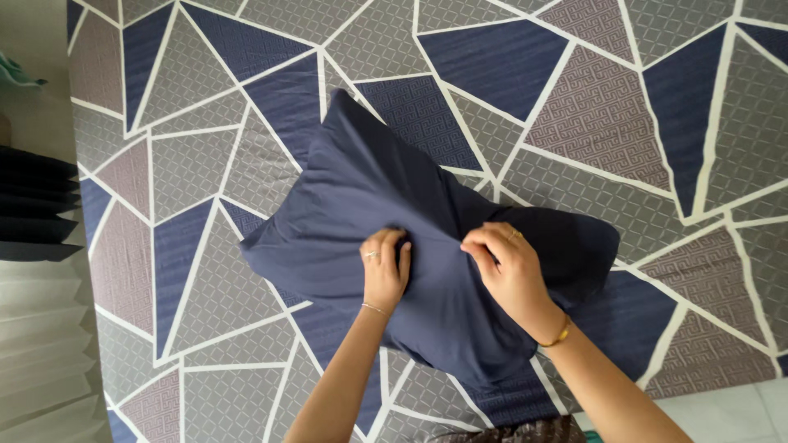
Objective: The person removes old pillowcases from two pillows and a bolster, then puts fresh cases on them before placing them on a bed.
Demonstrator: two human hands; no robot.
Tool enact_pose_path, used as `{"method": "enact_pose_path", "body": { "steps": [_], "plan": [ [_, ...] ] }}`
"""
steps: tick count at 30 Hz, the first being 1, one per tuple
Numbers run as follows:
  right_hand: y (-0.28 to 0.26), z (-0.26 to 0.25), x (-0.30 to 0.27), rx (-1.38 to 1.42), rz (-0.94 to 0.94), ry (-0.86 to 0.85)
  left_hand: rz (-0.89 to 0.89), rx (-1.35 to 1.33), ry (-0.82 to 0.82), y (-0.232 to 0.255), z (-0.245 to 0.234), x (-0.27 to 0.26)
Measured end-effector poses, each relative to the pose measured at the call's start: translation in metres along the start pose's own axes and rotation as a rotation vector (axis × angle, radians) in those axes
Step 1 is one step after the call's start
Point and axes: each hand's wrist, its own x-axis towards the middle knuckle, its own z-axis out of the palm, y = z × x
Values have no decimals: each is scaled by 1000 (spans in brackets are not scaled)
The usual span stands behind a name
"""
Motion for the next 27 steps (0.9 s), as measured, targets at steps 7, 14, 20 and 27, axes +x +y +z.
{"method": "enact_pose_path", "body": {
  "steps": [7,14,20,27],
  "plan": [
    [14,36,8,785,610,-154,-9,152,161,60,-35,53],
    [72,70,-38,1660,835,-157,-836,-1355,-136,79,-38,43],
    [106,66,-60,1532,862,44,-653,-1200,-362,94,-17,33],
    [147,-15,-72,606,1060,316,-169,46,-121,98,-56,40]
  ]
}}
